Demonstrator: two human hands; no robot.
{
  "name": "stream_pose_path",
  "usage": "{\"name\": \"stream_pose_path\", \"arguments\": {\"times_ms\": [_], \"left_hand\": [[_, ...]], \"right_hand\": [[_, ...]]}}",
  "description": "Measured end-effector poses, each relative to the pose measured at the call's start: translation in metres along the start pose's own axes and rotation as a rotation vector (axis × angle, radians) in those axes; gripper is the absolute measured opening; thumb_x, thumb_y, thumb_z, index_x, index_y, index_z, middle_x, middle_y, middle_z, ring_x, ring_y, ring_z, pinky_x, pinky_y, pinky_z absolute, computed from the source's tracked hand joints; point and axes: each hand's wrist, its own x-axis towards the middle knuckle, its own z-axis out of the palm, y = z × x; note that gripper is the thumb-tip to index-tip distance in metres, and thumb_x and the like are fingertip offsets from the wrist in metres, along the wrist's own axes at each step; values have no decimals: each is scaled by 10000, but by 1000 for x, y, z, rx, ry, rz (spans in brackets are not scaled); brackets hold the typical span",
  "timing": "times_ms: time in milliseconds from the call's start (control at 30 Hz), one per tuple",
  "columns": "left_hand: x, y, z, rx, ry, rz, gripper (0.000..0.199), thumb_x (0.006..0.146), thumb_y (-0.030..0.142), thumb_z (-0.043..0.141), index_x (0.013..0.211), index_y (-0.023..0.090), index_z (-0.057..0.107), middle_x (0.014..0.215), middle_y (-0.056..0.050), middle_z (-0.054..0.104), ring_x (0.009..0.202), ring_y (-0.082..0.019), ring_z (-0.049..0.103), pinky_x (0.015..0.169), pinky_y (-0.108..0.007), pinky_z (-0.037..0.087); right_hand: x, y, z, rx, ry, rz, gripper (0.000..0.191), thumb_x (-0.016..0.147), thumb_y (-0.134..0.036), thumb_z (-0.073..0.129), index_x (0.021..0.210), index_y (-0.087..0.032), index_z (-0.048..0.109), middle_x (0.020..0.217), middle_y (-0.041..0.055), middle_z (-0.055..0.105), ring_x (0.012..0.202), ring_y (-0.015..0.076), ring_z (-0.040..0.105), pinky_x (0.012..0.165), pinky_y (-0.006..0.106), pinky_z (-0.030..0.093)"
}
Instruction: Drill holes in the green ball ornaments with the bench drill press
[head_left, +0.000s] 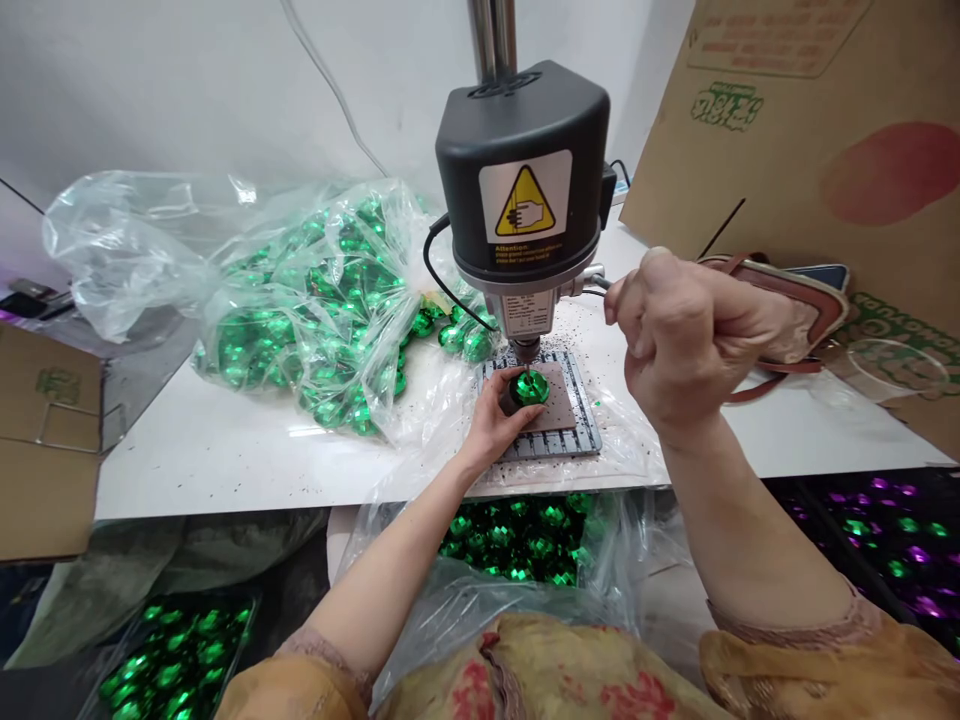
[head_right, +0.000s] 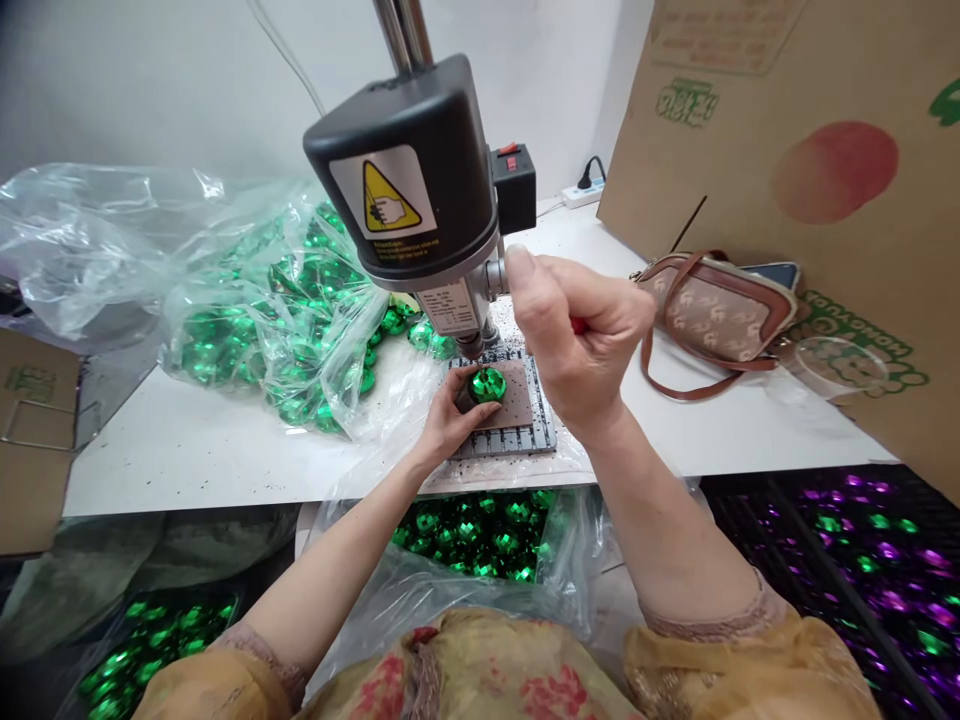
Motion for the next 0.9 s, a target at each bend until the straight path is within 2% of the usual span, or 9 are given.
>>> {"name": "stream_pose_path", "arguments": {"times_ms": [133, 233, 400, 567, 767, 900], "left_hand": [[0, -1, 0, 4, 1, 0, 542, 791, 350, 846, 1258, 233, 596, 1279, -103, 651, 1229, -293, 611, 1113, -472, 473], [0, -1, -1, 2, -4, 5, 545, 792, 340, 848, 1264, 238, 595, 1295, -105, 646, 1253, -297, 603, 1127, -474, 467], [0, 0, -1, -10, -3, 4, 549, 790, 334, 847, 1265, 225, 594, 1297, -112, 643, 1246, -300, 603, 1124, -475, 460], [0, 1, 0, -43, -1, -10, 570, 782, 333, 855, 1275, 217, 594, 1305, -115, 640, 1244, -306, 602, 1112, -465, 461], [-1, 2, 0, -99, 12, -16, 569, 758, 324, 876, 1254, 224, 615, 1293, -106, 646, 1249, -307, 599, 1126, -461, 449], [-2, 0, 0, -149, 17, -38, 591, 725, 328, 902, 1238, 227, 627, 1265, -102, 658, 1224, -305, 612, 1105, -452, 468]], "right_hand": [[-2, 2, -5, -17, -42, -17, 654, 865, -433, 654, 444, -187, 217, 418, -19, 188, 403, 107, 208, 481, 393, 237], [-3, 3, -9, 1, -104, -51, 620, 869, -377, 650, 470, -178, 219, 444, -25, 182, 413, 91, 208, 474, 375, 247], [-3, 9, -14, 95, -189, -136, 564, 879, -281, 645, 502, -171, 241, 461, -43, 218, 423, 68, 241, 469, 335, 283], [-4, 17, -19, 161, -277, -251, 458, 881, -180, 613, 524, -173, 326, 490, -53, 313, 446, 56, 325, 489, 299, 329], [-15, 29, -24, 152, -285, -326, 442, 849, -117, 598, 538, -165, 289, 531, -56, 320, 462, 44, 325, 501, 285, 361], [-18, 22, -23, 90, -224, -290, 484, 866, -132, 608, 515, -158, 276, 500, -59, 306, 442, 42, 310, 503, 288, 372]]}}
